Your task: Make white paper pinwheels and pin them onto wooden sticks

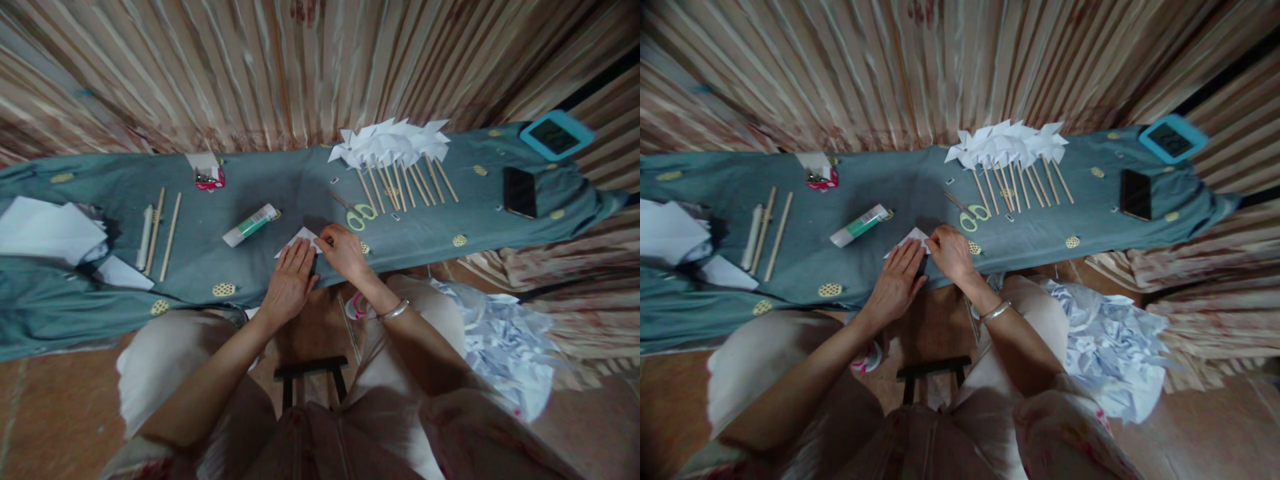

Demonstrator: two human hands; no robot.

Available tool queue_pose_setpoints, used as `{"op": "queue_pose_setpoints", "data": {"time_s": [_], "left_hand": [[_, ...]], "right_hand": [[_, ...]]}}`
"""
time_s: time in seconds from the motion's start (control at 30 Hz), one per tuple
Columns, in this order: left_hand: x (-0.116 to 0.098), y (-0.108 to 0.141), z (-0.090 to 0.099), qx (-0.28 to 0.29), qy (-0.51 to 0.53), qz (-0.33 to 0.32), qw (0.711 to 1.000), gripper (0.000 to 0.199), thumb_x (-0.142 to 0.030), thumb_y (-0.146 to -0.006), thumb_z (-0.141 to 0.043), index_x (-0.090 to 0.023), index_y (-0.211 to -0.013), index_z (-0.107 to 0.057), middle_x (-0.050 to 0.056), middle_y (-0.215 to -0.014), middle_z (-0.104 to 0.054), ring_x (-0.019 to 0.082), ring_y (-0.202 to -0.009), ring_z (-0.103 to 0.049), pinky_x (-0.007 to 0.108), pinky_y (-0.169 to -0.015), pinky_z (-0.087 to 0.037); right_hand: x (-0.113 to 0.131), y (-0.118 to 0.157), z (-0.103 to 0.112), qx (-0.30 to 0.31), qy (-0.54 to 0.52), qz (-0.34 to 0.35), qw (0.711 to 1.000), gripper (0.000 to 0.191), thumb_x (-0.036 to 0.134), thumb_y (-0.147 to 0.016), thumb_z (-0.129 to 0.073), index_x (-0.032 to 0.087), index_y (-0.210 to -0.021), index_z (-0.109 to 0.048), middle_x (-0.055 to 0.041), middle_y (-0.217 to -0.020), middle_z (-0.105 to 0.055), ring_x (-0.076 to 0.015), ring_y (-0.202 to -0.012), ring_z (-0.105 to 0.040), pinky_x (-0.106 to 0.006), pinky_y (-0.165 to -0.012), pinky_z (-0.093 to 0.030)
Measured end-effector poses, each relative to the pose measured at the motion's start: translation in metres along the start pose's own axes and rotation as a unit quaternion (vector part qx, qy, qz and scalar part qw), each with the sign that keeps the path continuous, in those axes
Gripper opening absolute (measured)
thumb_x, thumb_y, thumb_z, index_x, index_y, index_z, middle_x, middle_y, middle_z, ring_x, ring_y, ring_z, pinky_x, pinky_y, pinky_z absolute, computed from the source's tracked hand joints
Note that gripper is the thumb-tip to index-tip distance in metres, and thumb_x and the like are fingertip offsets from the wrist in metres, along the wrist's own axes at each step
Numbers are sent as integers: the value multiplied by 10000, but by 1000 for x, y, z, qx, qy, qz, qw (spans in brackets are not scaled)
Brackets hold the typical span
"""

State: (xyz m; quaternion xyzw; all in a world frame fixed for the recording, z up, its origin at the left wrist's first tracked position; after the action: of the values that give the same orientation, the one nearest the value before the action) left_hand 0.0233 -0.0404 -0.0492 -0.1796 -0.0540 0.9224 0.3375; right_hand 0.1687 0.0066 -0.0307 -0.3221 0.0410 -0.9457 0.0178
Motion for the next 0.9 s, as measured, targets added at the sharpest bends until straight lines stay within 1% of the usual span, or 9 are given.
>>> {"op": "queue_pose_setpoints", "data": {"time_s": [0.43, 0.6, 0.7, 0.83, 0.9], "left_hand": [[0, -2, 2, 10, 3, -6, 1000, 533, -310, -994, -421, -18, -1439, -424, 249, -1531, -429, 342, -1480, -326, 562, -1203, -294], [1, -3, 2, 17, 12, 4, 1000, 536, -320, -994, -414, -36, -1450, -418, 244, -1539, -421, 330, -1490, -311, 565, -1205, -289], [2, -3, 1, 18, 17, 3, 1000, 549, -331, -990, -425, -43, -1456, -413, 244, -1543, -416, 331, -1488, -314, 568, -1207, -284], [2, -3, 1, 15, 21, 0, 1000, 559, -348, -987, -428, -80, -1477, -390, 230, -1551, -410, 331, -1490, -312, 590, -1195, -292], [2, -3, 1, 15, 18, 1, 1000, 556, -346, -986, -434, -71, -1468, -400, 233, -1547, -414, 332, -1488, -314, 584, -1194, -295]], "right_hand": [[1, 0, 0, 7, 22, -8, 1000, 144, 211, -898, -617, 181, -760, -648, -59, -870, -683, -184, -819, -630, -290, -770, -443], [0, -1, -1, 9, 33, -10, 999, 149, 227, -900, -603, 182, -766, -649, -68, -873, -684, -196, -828, -630, -303, -773, -447], [-1, -1, -2, 3, 32, -3, 999, 157, 231, -901, -596, 190, -756, -640, -69, -864, -683, -202, -827, -628, -308, -765, -448], [-1, -1, -3, -9, 32, 6, 999, 160, 224, -893, -595, 200, -738, -625, -63, -853, -677, -199, -806, -621, -309, -756, -452], [0, -1, -2, -13, 34, 9, 999, 160, 224, -891, -596, 202, -734, -619, -61, -848, -673, -199, -802, -617, -310, -758, -455]]}}
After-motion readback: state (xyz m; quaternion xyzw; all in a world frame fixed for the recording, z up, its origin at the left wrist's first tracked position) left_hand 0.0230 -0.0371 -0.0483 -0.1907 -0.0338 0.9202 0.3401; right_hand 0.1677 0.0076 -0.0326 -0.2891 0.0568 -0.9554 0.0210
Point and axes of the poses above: each hand's wrist, its own y-axis away from the middle knuckle, its own z-axis out of the back of the hand, x = y × z, the point moved 4 cm from there along -y, towards the middle knuckle
